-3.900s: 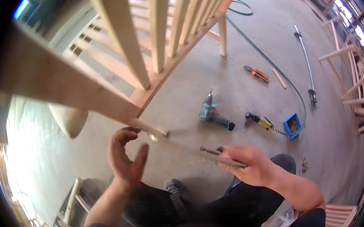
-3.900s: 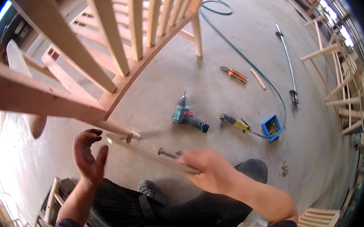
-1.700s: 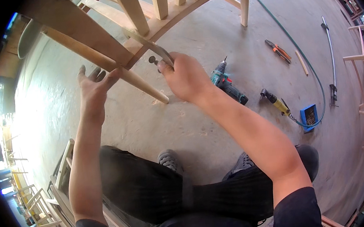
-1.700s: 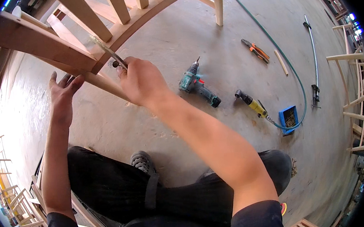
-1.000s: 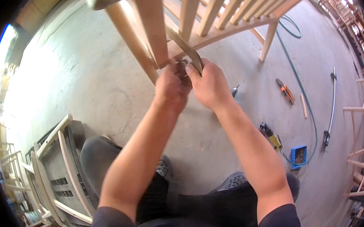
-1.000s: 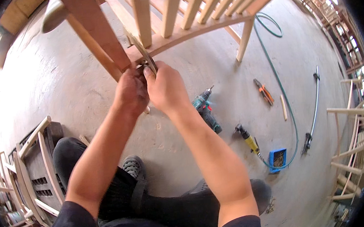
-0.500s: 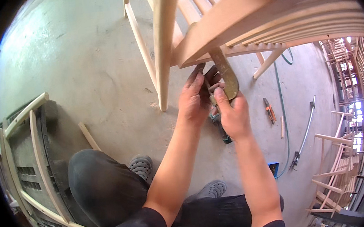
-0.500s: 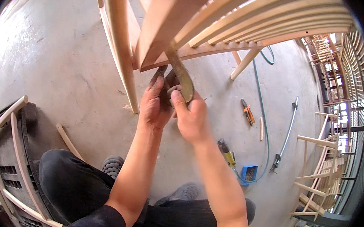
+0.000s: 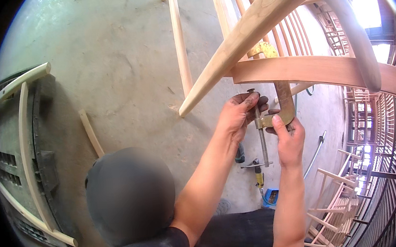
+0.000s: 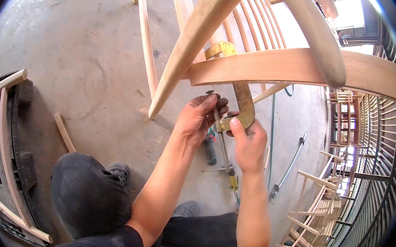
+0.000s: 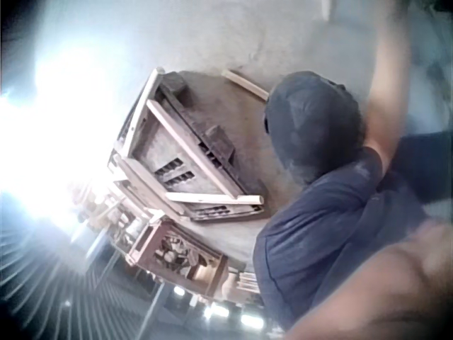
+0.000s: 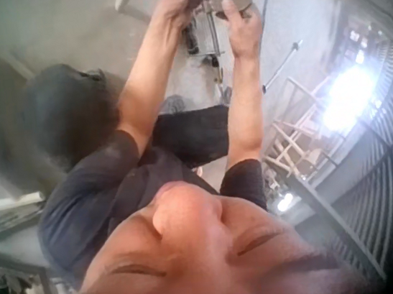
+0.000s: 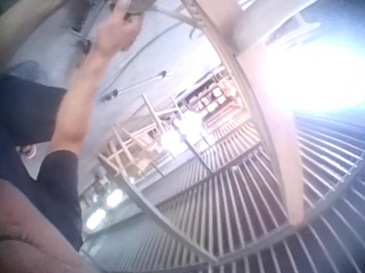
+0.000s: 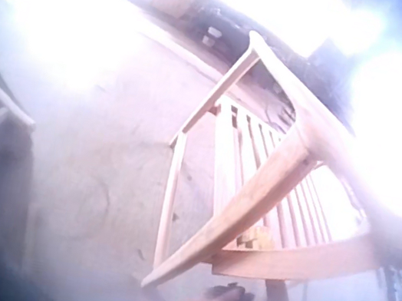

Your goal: The person uses a clamp to secure a wooden chair leg to the seat frame. They tighten the clamp by hand and then use a long metal bar to apply additional pressure to the joint.

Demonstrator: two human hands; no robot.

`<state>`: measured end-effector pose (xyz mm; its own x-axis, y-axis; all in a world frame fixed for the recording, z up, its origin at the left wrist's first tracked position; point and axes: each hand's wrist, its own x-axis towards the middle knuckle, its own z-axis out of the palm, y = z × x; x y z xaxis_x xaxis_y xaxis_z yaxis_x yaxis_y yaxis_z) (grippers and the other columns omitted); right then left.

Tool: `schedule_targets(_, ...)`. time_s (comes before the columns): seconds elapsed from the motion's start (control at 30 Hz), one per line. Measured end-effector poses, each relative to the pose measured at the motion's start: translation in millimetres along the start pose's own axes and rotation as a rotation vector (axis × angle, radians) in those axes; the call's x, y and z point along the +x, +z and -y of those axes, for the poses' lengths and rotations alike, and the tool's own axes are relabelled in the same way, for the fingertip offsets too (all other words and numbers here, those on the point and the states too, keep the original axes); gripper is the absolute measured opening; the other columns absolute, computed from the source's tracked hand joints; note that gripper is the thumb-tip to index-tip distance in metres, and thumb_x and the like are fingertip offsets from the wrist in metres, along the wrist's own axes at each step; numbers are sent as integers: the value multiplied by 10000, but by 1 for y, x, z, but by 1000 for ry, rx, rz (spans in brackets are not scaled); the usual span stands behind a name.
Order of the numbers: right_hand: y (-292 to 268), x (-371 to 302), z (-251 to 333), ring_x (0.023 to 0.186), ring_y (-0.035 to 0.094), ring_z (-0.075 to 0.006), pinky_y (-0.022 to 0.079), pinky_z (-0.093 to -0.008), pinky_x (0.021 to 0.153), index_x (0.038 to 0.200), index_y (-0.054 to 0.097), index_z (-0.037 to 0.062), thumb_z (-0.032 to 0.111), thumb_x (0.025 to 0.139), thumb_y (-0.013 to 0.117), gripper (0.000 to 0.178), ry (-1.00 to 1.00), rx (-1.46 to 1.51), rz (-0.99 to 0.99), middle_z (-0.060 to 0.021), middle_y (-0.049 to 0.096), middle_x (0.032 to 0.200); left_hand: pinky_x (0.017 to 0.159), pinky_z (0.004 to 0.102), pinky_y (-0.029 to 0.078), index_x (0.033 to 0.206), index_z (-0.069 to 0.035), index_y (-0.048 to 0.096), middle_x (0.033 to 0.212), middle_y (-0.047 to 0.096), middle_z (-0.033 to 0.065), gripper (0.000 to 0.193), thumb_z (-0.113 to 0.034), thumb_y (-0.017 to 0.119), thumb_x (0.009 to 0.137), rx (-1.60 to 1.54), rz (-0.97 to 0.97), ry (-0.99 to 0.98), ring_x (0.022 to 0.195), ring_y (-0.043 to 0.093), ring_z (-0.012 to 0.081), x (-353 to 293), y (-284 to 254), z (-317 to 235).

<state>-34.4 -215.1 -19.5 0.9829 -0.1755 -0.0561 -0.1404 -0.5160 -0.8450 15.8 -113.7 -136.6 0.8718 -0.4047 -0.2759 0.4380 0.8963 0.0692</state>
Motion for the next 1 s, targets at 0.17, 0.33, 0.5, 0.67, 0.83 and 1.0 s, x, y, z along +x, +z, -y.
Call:
schedule_targets(0.17,-11,6,4,824,655,-128,554,-291,751,1109,661,-36,183,985,648,252,-14,-33,51,-66,702,935,884,365,568,1156,52,601,1063,702,121,334,-211,685,969,279,-116,26,924,692,209,-5,13,-5)
schedule_targets(0.33,-14,11,6,828,649,-123,547,-288,749,1094,669,-27,183,976,659,242,-14,-12,60,-57,702,933,874,333,542,1222,51,596,1117,708,98,385,-241,668,981,-118,215,-18,937,690,184,-24,6,-10)
schedule_targets(0.5,-14,15,18,824,639,-115,536,-289,754,1075,683,-26,195,956,677,251,-8,-36,61,-52,704,918,837,306,533,1216,51,616,1076,721,92,369,-221,674,975,63,144,-17,940,681,177,-11,-1,-3)
schedule_targets(0.67,-20,17,28,808,634,-113,519,-281,758,1065,710,-38,191,914,707,275,34,-78,140,-54,705,888,778,297,523,1040,37,632,917,696,86,326,-172,809,864,181,-25,19,821,643,162,-4,8,-4)
schedule_targets(0.83,-41,42,37,766,646,-114,510,-271,720,1075,726,-46,164,846,733,311,147,-216,340,-70,728,877,655,253,454,1046,13,642,899,703,76,385,-231,843,826,342,-55,31,723,592,116,1,5,-4)
schedule_targets(1.0,-43,44,44,749,643,-107,509,-263,679,1049,730,-38,132,840,729,270,180,-166,296,-53,727,864,688,222,469,1221,25,640,1039,702,51,439,-269,755,917,128,241,-53,789,558,73,-14,0,-17)
